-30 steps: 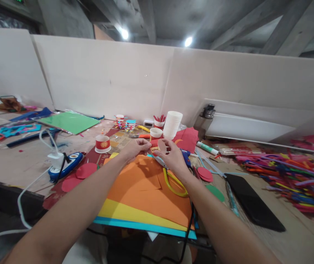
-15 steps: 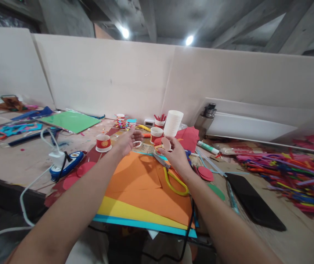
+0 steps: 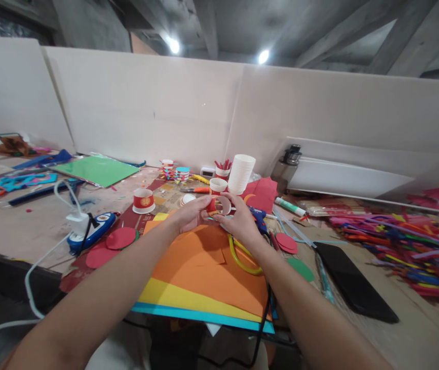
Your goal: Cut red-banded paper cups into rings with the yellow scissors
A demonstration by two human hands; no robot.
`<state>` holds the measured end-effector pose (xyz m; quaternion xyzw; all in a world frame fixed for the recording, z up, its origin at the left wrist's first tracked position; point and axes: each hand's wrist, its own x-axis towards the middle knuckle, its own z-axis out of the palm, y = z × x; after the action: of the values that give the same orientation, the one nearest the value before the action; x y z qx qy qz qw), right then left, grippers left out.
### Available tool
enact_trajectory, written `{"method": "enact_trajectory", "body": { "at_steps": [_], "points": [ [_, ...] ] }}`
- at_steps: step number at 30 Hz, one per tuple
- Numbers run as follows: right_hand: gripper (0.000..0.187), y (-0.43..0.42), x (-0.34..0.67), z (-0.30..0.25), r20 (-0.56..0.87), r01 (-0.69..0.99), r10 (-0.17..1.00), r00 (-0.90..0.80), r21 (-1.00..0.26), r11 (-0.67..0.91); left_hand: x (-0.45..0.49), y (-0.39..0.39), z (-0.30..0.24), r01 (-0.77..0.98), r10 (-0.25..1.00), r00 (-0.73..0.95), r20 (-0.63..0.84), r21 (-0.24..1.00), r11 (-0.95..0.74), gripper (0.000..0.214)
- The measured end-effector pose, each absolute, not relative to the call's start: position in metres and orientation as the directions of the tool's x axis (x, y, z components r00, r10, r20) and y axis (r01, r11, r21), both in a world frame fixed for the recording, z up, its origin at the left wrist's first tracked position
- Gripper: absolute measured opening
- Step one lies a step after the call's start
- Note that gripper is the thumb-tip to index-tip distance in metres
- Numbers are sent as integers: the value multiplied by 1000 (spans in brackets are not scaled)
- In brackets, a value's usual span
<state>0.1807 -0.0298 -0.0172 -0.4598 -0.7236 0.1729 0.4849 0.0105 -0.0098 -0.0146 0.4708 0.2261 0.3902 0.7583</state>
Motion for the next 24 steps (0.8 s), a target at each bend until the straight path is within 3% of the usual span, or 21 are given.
{"method": "enact_trajectory", "body": {
  "at_steps": [8,16,24],
  "points": [
    [64,-39,176,-9,502,399,856,-123,-765,506,10,-8,-15,-422,823,564,64,879,220,36],
    [51,-36,175,-9,412,295,908,-76,-861,415,7,-8,-12,-381,839,545,-18,885,267,48],
    [50,-34,176,-8,399,375,916,36,-855,357,8,-11,-7,-354,907,420,19,924,144,39]
  ]
}}
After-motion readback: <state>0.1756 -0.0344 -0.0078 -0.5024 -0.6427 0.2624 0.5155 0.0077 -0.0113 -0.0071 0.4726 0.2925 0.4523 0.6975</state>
